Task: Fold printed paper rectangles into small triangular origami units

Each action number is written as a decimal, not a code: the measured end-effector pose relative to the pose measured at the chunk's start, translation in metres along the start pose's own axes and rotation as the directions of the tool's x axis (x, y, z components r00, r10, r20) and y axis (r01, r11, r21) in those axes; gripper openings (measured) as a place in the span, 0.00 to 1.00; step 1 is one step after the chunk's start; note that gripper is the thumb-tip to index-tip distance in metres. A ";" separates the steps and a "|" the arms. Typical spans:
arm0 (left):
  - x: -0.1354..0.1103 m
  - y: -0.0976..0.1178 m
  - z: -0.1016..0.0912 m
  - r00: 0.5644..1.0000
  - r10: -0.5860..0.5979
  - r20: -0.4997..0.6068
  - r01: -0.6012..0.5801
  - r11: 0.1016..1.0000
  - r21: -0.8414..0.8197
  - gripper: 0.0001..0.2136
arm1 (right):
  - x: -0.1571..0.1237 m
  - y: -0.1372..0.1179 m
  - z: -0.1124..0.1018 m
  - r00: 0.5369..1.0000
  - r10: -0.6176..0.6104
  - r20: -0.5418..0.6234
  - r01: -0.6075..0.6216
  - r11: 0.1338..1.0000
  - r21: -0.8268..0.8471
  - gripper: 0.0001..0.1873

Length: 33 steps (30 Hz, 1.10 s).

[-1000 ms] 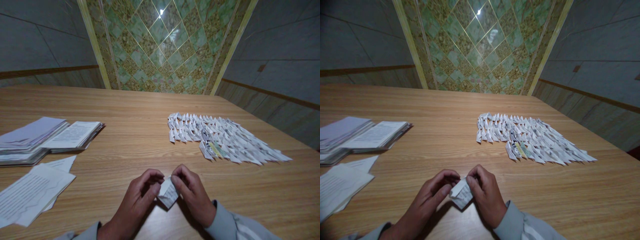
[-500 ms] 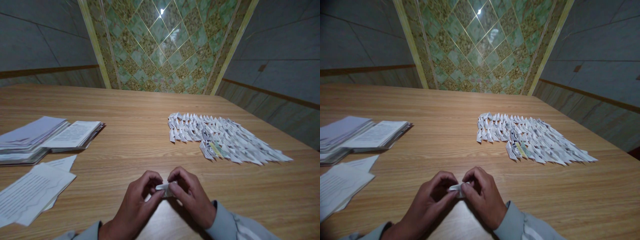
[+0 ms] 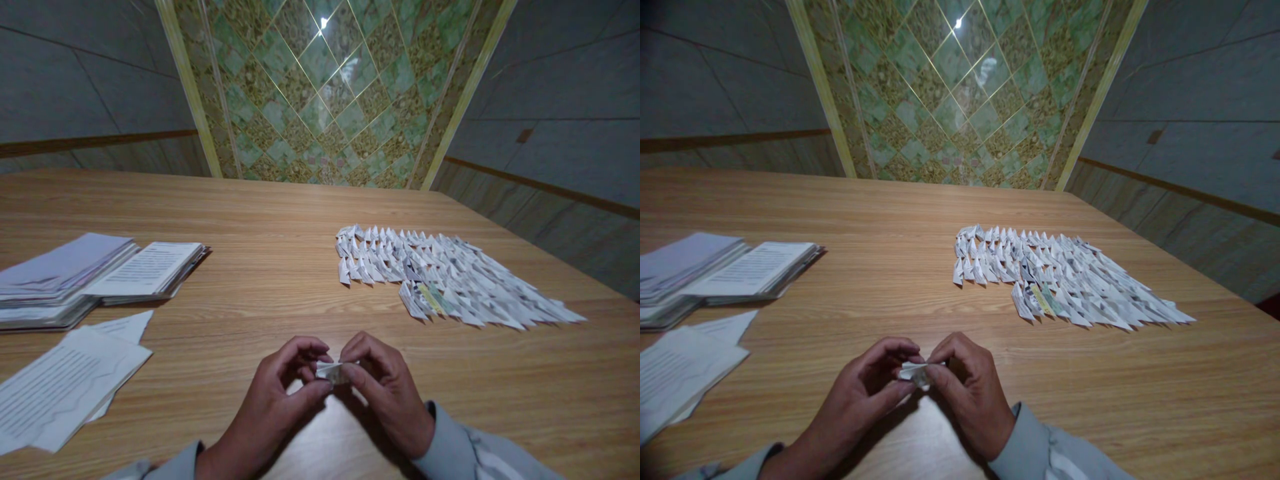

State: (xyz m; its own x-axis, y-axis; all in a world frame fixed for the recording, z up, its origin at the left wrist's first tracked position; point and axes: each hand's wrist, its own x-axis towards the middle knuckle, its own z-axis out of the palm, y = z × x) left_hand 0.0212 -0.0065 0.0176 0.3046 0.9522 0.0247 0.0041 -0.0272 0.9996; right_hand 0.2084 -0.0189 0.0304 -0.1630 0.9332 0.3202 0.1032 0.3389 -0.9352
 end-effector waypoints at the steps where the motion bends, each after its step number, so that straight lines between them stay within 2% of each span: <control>1: 0.001 0.000 0.000 1.000 0.015 0.012 -0.015 1.000 0.012 0.10 | 0.000 0.000 0.000 1.000 0.009 -0.002 -0.009 1.000 -0.004 0.09; 5: 0.002 0.004 -0.002 0.988 0.140 0.058 -0.149 0.968 0.202 0.03 | 0.001 -0.003 0.001 0.999 0.031 0.015 -0.029 0.991 -0.130 0.05; 9: 0.001 0.002 -0.005 0.924 0.341 0.171 -0.381 0.821 0.424 0.02 | 0.003 -0.002 0.002 0.998 0.024 0.055 -0.009 0.966 -0.257 0.05; 12: 0.000 0.000 -0.005 0.895 0.385 0.226 -0.446 0.771 0.454 0.03 | 0.003 0.001 0.002 0.998 -0.001 0.066 0.020 0.955 -0.294 0.08; 14: 0.000 0.000 -0.004 0.913 0.353 0.202 -0.407 0.803 0.436 0.03 | 0.003 0.002 0.002 0.996 -0.044 0.078 0.066 0.950 -0.304 0.09; 16: 0.000 0.003 -0.002 0.958 0.242 0.153 -0.283 0.884 0.373 0.04 | 0.003 0.001 0.001 0.993 -0.081 0.088 0.104 0.949 -0.296 0.10; 18: 0.001 0.006 -0.001 0.987 0.099 0.126 -0.130 0.954 0.271 0.05 | 0.002 -0.002 0.000 0.994 -0.073 0.083 0.093 0.956 -0.277 0.10; 20: 0.001 0.007 0.000 0.990 0.021 0.138 -0.047 0.982 0.184 0.05 | 0.001 -0.003 -0.001 0.997 -0.030 0.068 0.046 0.966 -0.254 0.11; 22: 0.001 0.007 -0.001 0.990 0.022 0.137 -0.045 0.985 0.165 0.05 | 0.001 -0.003 -0.001 0.997 0.020 0.068 -0.004 0.973 -0.232 0.10; 26: 0.002 0.004 -0.003 0.988 0.105 0.110 -0.134 0.942 0.307 0.06 | 0.002 -0.001 0.001 0.992 0.074 0.100 -0.049 0.971 -0.234 0.08; 30: 0.003 0.003 -0.004 0.977 0.172 0.127 -0.208 0.896 0.392 0.05 | 0.004 -0.001 0.002 0.994 0.022 0.105 0.011 0.952 -0.306 0.07; 33: 0.002 0.006 -0.002 0.986 0.123 0.117 -0.156 0.928 0.339 0.04 | 0.004 -0.004 0.001 0.995 -0.012 0.099 0.041 0.953 -0.301 0.06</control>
State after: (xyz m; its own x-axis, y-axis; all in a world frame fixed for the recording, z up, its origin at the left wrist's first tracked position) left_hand 0.0195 -0.0042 0.0232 0.4117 0.8995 0.1461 0.2793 -0.2772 0.9193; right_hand 0.2060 -0.0165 0.0350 -0.2603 0.9127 0.3149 0.3872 0.3974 -0.8319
